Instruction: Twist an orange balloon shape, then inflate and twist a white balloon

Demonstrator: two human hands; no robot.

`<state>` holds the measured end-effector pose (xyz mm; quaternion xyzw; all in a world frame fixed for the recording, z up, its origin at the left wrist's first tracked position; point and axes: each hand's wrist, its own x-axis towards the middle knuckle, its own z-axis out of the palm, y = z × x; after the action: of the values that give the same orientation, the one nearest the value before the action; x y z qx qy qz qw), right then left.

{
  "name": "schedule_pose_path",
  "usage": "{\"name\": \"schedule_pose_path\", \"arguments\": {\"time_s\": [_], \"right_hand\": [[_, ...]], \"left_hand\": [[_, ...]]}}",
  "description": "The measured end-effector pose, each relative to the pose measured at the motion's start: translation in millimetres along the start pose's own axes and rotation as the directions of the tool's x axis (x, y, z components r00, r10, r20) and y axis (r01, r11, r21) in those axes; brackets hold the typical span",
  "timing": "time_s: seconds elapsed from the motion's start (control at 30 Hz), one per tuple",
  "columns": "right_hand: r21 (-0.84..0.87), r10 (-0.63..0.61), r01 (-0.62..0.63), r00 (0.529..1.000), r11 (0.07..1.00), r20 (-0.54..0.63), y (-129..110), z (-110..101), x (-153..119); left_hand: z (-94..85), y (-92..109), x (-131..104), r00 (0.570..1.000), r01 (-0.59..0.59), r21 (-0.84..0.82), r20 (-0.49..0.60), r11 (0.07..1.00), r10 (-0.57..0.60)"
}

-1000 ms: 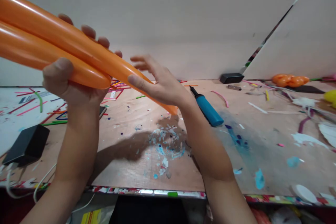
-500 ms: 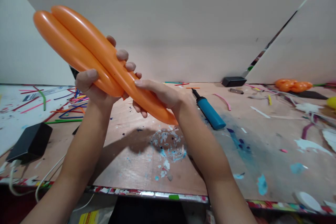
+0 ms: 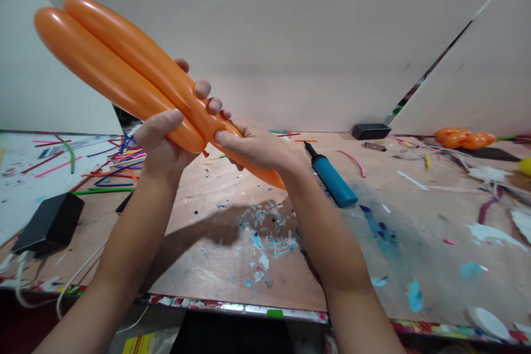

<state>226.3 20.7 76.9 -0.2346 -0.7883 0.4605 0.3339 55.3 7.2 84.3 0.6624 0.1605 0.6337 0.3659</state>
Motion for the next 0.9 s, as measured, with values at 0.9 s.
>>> {"name": "schedule_pose_path", "arguments": {"time_s": [0.9], "right_hand": [[-0.867, -0.426, -0.188, 0.811, 0.461, -0.402, 17, 43, 19]], "left_hand": [[-3.1, -7, 11, 0.927, 0.084, -0.229, -0.338, 0.970, -0.161]]}}
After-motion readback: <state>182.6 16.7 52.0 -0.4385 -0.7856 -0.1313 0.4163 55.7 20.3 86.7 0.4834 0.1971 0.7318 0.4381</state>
